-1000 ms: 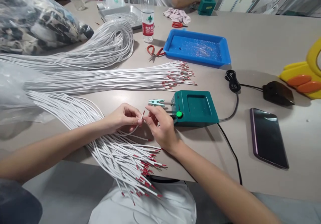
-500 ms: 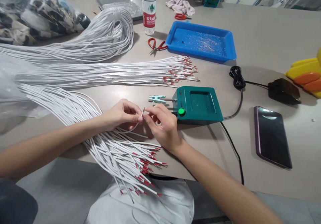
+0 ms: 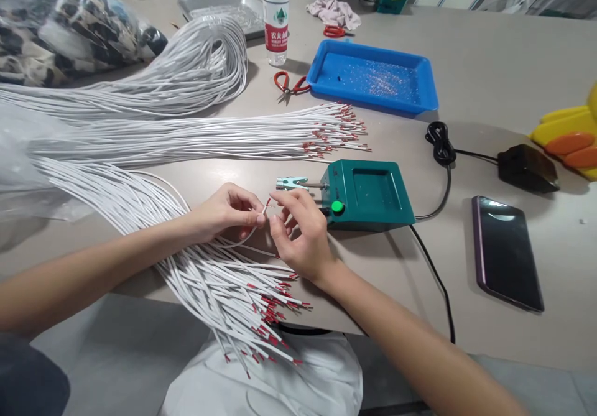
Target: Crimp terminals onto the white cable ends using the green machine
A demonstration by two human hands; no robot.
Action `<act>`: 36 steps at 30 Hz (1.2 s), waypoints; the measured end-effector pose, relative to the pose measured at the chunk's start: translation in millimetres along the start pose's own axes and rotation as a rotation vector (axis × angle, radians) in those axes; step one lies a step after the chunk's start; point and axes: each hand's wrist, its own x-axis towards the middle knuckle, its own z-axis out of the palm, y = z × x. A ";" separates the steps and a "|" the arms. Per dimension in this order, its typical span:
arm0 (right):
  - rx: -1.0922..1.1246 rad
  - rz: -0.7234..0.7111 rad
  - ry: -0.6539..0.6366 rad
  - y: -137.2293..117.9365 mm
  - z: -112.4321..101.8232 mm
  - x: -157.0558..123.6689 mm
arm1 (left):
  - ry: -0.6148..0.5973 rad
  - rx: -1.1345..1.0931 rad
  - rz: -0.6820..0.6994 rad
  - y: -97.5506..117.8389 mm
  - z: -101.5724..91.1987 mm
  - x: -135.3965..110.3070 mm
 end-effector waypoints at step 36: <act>0.335 0.498 -0.068 -7.7 4.5 5.3 | 0.069 0.006 -0.012 0.9 0.4 -0.1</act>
